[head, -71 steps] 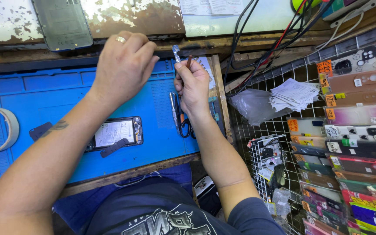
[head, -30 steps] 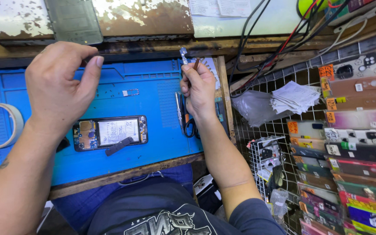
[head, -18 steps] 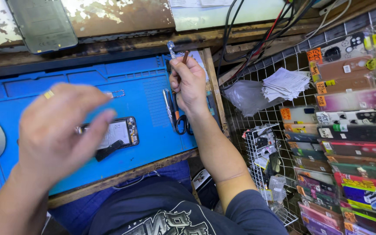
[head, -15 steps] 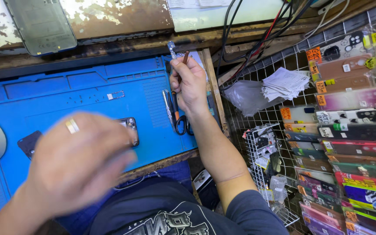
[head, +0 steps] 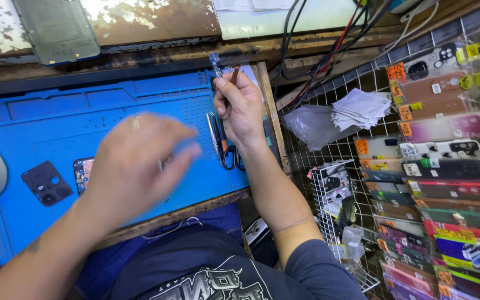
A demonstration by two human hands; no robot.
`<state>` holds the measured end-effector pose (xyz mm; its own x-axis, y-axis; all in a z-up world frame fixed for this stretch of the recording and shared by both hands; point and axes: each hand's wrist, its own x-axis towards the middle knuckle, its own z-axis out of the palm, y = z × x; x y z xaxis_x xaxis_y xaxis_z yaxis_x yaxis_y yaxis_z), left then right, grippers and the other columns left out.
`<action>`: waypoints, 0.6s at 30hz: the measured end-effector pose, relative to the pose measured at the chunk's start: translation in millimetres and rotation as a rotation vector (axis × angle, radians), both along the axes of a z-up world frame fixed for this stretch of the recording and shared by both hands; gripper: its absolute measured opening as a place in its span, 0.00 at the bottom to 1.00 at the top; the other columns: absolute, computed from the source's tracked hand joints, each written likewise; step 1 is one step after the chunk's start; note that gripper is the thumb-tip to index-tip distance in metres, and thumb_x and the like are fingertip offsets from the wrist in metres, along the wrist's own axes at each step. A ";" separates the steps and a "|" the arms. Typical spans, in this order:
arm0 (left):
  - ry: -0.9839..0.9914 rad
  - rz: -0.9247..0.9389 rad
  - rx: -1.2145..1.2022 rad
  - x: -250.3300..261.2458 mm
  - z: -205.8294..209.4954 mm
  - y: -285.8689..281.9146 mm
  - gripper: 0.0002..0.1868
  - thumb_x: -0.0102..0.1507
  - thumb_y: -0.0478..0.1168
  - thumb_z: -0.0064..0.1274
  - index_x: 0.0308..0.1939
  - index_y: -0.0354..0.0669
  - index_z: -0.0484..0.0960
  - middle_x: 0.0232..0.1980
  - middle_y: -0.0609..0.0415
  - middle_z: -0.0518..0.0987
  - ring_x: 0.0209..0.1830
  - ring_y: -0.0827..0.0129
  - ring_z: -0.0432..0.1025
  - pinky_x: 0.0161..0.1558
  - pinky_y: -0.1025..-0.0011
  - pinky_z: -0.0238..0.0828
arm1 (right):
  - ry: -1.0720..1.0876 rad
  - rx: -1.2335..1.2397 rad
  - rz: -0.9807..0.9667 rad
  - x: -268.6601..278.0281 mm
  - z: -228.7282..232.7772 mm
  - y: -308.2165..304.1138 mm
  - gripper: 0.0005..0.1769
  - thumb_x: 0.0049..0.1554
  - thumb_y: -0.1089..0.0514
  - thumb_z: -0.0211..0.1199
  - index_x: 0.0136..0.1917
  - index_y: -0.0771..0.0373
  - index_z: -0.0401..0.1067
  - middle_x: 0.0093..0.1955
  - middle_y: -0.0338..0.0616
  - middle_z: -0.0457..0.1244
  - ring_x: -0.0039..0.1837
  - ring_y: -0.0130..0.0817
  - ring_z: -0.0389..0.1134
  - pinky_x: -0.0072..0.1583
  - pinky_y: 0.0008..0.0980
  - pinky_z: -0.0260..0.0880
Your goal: The person uses a small metal tool to pry open the back cover of a smartphone on a blue work mat. They remove the cover, disconnect a ribbon cable from the motherboard, and place the cover aside. The person then opens a drawer to retrieve a small component from a plastic bag.
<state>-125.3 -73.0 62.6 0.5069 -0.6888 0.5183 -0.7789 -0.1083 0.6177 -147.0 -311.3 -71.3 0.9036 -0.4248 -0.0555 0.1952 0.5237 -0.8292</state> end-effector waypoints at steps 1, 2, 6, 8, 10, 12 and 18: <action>0.053 0.074 0.010 12.7 -7.9 -8.4 0.10 0.63 0.38 0.62 0.45 0.36 0.83 0.43 0.46 0.82 0.45 0.53 0.78 0.48 0.60 0.74 | -0.006 0.003 0.025 -2.1 1.3 2.1 0.02 0.63 0.64 0.64 0.48 0.63 0.72 0.36 0.40 0.63 0.32 0.27 0.61 0.34 0.23 0.55; 0.128 0.117 0.022 21.7 -17.0 -12.9 0.10 0.65 0.38 0.62 0.47 0.35 0.83 0.44 0.45 0.82 0.44 0.54 0.78 0.46 0.62 0.74 | -0.013 0.006 0.051 -3.5 2.5 4.1 0.01 0.63 0.64 0.64 0.49 0.63 0.72 0.36 0.41 0.64 0.32 0.27 0.61 0.34 0.22 0.56; 0.322 0.186 -0.003 40.0 -57.0 -25.4 0.12 0.66 0.38 0.62 0.48 0.32 0.83 0.42 0.45 0.82 0.39 0.63 0.79 0.41 0.68 0.75 | 0.006 0.013 0.098 -6.9 5.0 11.1 0.02 0.62 0.65 0.63 0.49 0.63 0.72 0.37 0.41 0.65 0.33 0.26 0.61 0.35 0.22 0.57; 0.446 0.161 -0.059 43.3 -73.6 -35.8 0.13 0.66 0.38 0.62 0.50 0.32 0.82 0.42 0.49 0.83 0.40 0.68 0.79 0.43 0.71 0.76 | 0.007 -0.025 0.145 -10.5 4.5 15.6 0.02 0.63 0.64 0.63 0.49 0.64 0.72 0.36 0.40 0.63 0.33 0.26 0.61 0.35 0.22 0.57; 0.563 0.149 -0.111 46.0 -85.7 -44.8 0.13 0.66 0.38 0.61 0.51 0.33 0.81 0.42 0.52 0.83 0.41 0.74 0.78 0.44 0.74 0.76 | 0.010 -0.044 0.173 -11.7 3.8 21.1 0.02 0.63 0.64 0.64 0.49 0.64 0.72 0.35 0.39 0.62 0.33 0.25 0.60 0.36 0.22 0.57; 0.677 0.117 -0.149 49.6 -94.6 -55.5 0.11 0.67 0.37 0.59 0.50 0.34 0.81 0.41 0.56 0.83 0.41 0.79 0.76 0.44 0.77 0.75 | 0.014 -0.054 0.178 -13.6 4.2 23.9 0.03 0.63 0.64 0.64 0.49 0.64 0.72 0.35 0.38 0.62 0.33 0.24 0.59 0.36 0.22 0.57; 0.918 -0.023 -0.309 48.2 -110.1 -69.4 0.06 0.70 0.35 0.56 0.48 0.35 0.81 0.40 0.63 0.79 0.39 0.85 0.70 0.41 0.81 0.69 | -0.001 -0.039 0.134 -17.2 9.5 23.7 0.03 0.63 0.64 0.64 0.48 0.64 0.71 0.34 0.37 0.61 0.33 0.23 0.58 0.36 0.22 0.56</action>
<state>-77.1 -142.4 -47.5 0.7927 -0.6033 0.0873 0.0210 0.1702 0.9852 -164.2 -287.6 -61.8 0.9524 -0.3021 -0.0407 0.1263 0.5125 -0.8493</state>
